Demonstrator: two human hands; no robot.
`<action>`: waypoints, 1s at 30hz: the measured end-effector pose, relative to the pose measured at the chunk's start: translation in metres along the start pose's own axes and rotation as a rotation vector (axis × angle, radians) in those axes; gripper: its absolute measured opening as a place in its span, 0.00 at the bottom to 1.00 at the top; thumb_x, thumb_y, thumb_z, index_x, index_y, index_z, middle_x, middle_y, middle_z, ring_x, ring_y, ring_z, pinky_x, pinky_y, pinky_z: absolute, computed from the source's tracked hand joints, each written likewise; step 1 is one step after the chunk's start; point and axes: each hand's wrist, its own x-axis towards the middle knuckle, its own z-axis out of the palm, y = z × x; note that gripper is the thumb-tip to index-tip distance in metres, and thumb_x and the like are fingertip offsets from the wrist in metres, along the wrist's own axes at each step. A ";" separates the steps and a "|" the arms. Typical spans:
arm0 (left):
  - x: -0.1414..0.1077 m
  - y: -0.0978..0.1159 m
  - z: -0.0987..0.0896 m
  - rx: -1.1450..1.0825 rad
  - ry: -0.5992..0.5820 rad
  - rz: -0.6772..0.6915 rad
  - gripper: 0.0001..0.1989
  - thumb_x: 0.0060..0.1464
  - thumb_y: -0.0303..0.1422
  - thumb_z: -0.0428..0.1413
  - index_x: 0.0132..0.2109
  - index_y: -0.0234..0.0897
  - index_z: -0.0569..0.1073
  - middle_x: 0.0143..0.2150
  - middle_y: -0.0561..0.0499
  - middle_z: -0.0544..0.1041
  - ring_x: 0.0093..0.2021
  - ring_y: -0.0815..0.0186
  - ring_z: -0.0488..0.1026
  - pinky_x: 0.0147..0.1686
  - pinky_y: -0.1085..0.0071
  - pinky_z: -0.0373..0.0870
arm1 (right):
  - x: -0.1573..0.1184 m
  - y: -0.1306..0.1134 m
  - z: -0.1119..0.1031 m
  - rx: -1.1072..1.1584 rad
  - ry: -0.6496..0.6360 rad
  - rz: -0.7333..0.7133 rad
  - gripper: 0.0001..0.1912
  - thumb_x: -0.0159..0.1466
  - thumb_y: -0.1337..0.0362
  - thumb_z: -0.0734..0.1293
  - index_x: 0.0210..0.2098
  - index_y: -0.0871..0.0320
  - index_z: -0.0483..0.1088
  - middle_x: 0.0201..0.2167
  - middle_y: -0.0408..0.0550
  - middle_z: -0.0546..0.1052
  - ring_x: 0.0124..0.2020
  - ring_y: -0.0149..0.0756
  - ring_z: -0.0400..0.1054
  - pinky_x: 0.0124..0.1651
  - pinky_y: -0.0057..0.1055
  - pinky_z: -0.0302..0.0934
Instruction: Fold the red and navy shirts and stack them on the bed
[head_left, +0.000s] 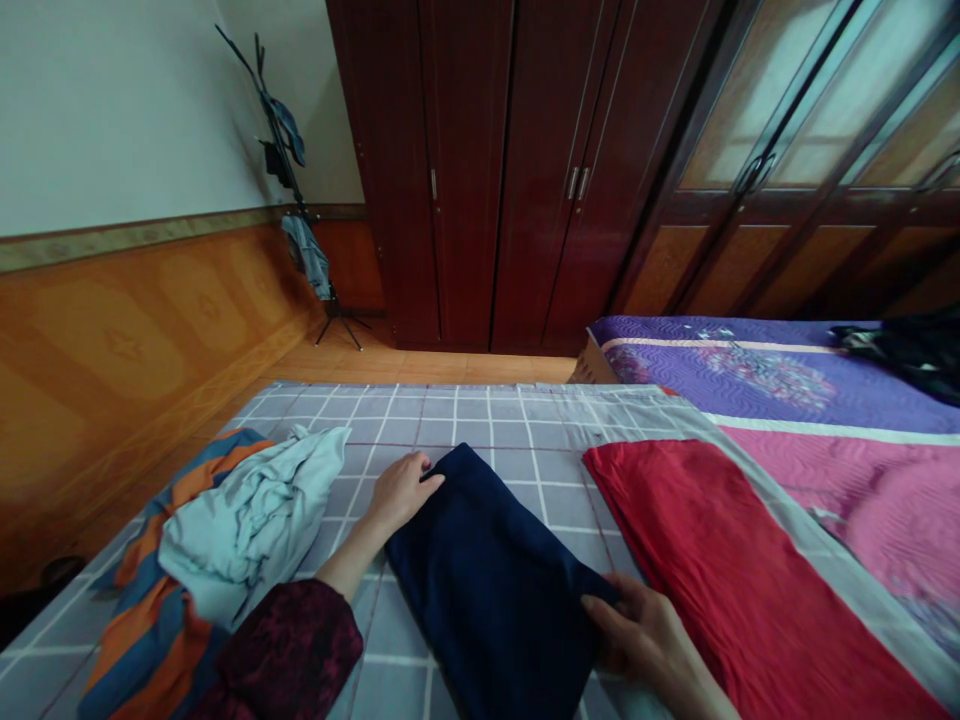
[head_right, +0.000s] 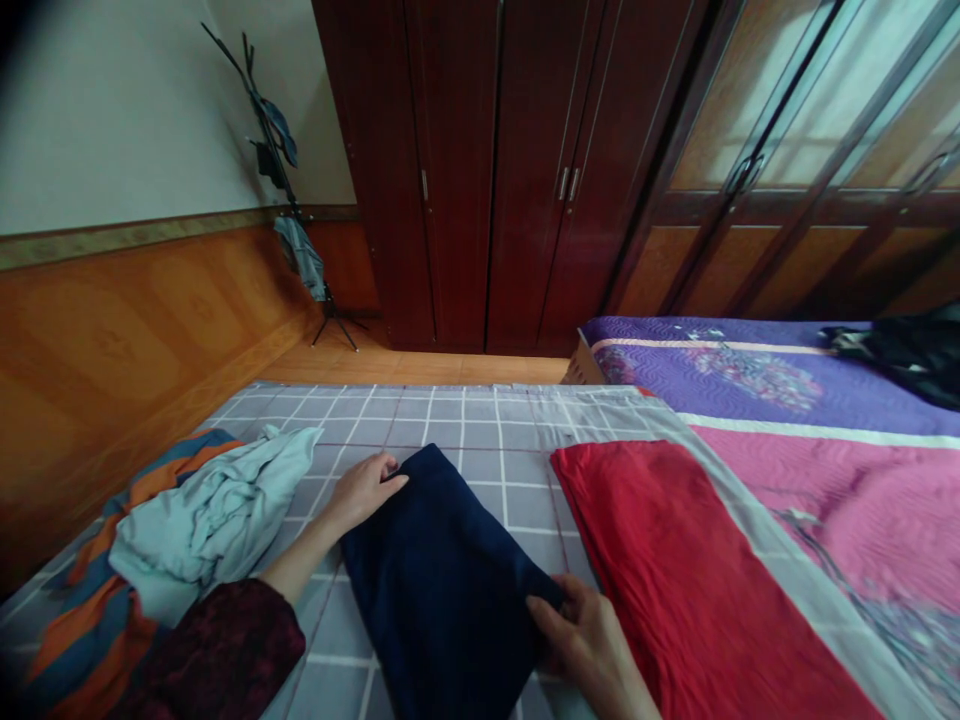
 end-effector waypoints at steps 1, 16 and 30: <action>0.001 0.000 0.001 0.002 -0.010 -0.006 0.10 0.56 0.40 0.53 0.40 0.39 0.71 0.38 0.50 0.76 0.40 0.62 0.74 0.35 0.71 0.63 | -0.001 0.001 0.001 -0.032 -0.009 -0.007 0.21 0.50 0.47 0.69 0.29 0.61 0.68 0.16 0.44 0.69 0.16 0.34 0.64 0.19 0.28 0.55; 0.002 -0.011 0.025 -0.031 0.030 -0.021 0.10 0.58 0.42 0.47 0.39 0.43 0.69 0.37 0.50 0.79 0.39 0.59 0.77 0.33 0.72 0.65 | -0.027 -0.015 0.024 -0.137 0.255 -0.199 0.14 0.55 0.54 0.65 0.27 0.61 0.70 0.20 0.43 0.70 0.23 0.32 0.63 0.25 0.25 0.55; 0.022 0.038 0.000 -0.486 0.078 0.126 0.21 0.46 0.51 0.54 0.36 0.38 0.74 0.36 0.48 0.80 0.40 0.54 0.76 0.42 0.65 0.70 | -0.058 -0.031 0.002 0.290 0.173 -0.296 0.17 0.59 0.52 0.65 0.27 0.61 0.69 0.19 0.39 0.62 0.21 0.25 0.53 0.24 0.23 0.49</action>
